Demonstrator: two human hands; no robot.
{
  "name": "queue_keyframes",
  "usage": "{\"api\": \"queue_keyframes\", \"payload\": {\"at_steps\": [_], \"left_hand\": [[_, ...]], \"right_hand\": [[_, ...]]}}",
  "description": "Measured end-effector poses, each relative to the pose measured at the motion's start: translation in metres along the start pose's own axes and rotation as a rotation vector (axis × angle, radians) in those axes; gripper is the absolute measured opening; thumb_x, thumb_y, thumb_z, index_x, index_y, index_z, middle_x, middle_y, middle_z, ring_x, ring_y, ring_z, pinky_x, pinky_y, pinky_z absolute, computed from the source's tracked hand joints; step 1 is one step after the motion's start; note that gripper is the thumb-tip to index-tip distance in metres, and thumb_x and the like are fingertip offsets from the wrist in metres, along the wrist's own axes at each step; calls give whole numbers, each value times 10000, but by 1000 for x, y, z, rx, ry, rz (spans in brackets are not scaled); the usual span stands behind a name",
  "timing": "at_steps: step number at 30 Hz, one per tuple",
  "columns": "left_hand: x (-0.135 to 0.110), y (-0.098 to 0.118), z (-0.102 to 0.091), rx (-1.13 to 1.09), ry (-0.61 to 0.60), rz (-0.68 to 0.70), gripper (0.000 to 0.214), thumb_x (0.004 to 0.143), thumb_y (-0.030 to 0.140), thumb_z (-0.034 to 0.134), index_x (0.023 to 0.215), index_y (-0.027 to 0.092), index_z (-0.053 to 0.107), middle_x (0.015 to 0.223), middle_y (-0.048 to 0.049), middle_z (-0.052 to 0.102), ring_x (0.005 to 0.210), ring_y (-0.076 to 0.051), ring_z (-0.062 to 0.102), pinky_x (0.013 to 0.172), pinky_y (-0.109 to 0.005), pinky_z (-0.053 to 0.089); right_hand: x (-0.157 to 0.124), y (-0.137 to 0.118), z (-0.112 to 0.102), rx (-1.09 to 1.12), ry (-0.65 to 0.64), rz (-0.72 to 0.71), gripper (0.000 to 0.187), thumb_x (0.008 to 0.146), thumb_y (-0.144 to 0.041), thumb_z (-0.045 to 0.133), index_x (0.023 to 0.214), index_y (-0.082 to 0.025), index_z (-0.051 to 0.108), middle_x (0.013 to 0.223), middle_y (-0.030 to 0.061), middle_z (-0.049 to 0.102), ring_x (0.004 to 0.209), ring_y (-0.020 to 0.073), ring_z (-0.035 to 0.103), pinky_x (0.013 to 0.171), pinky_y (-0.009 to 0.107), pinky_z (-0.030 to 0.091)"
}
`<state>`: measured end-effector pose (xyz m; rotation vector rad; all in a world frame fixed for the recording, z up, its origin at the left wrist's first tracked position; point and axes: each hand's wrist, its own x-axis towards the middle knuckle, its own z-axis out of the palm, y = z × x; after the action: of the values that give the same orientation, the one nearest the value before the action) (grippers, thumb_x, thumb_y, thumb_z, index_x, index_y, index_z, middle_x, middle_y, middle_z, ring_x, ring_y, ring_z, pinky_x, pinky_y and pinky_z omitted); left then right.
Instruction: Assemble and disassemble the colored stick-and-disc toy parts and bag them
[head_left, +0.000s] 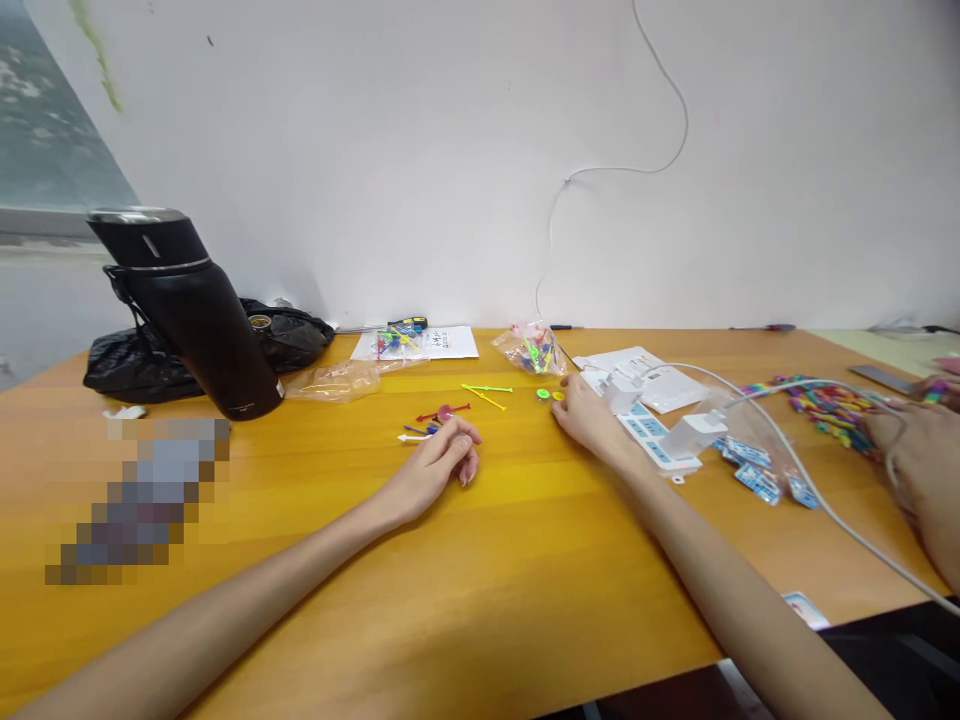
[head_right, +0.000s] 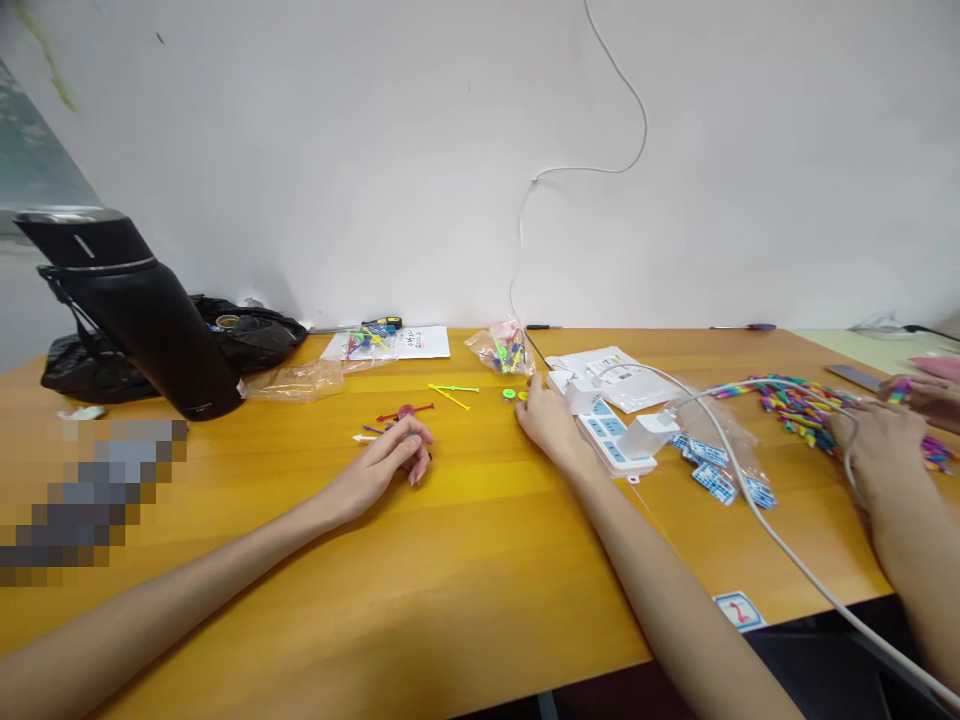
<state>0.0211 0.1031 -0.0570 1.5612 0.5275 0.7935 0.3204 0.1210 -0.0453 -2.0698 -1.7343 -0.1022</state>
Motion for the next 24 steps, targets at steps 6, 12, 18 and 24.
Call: {"api": "queue_keyframes", "payload": {"at_steps": [6,12,18,24], "left_hand": [[-7,11,2,348,-106,46,194,1054,334,395,1021,210,541,759,7,593,699,-157,518,716,-293,402],[-13,15,9,739,-251,259,178,988,165,426,972,212,597,969,-56,651,914,-207,590,849,-316,436],[-13,11,11,900,-293,365,171,966,130,439,982,206,591,966,-49,656,924,-208,585,880,-319,444],[-14,14,9,888,-283,307,167,970,129,444,976,214,588,949,-16,665,903,-187,594,841,-298,448]], "right_hand": [[-10,-38,-15,235,1,-177,249,976,-231,442,1203,-176,528,870,85,681,773,267,654,765,386,492],[-45,-90,4,463,-222,-701,327,1000,-227,520,1324,-243,565,1318,100,590,1233,241,549,1068,401,437],[-49,-98,9,508,-292,-746,234,1008,-229,562,1230,-242,632,1208,85,635,1164,234,586,1026,406,472],[-48,-95,11,581,-220,-653,141,1010,-246,579,1119,-249,669,1081,44,676,1036,202,633,925,363,511]]}}
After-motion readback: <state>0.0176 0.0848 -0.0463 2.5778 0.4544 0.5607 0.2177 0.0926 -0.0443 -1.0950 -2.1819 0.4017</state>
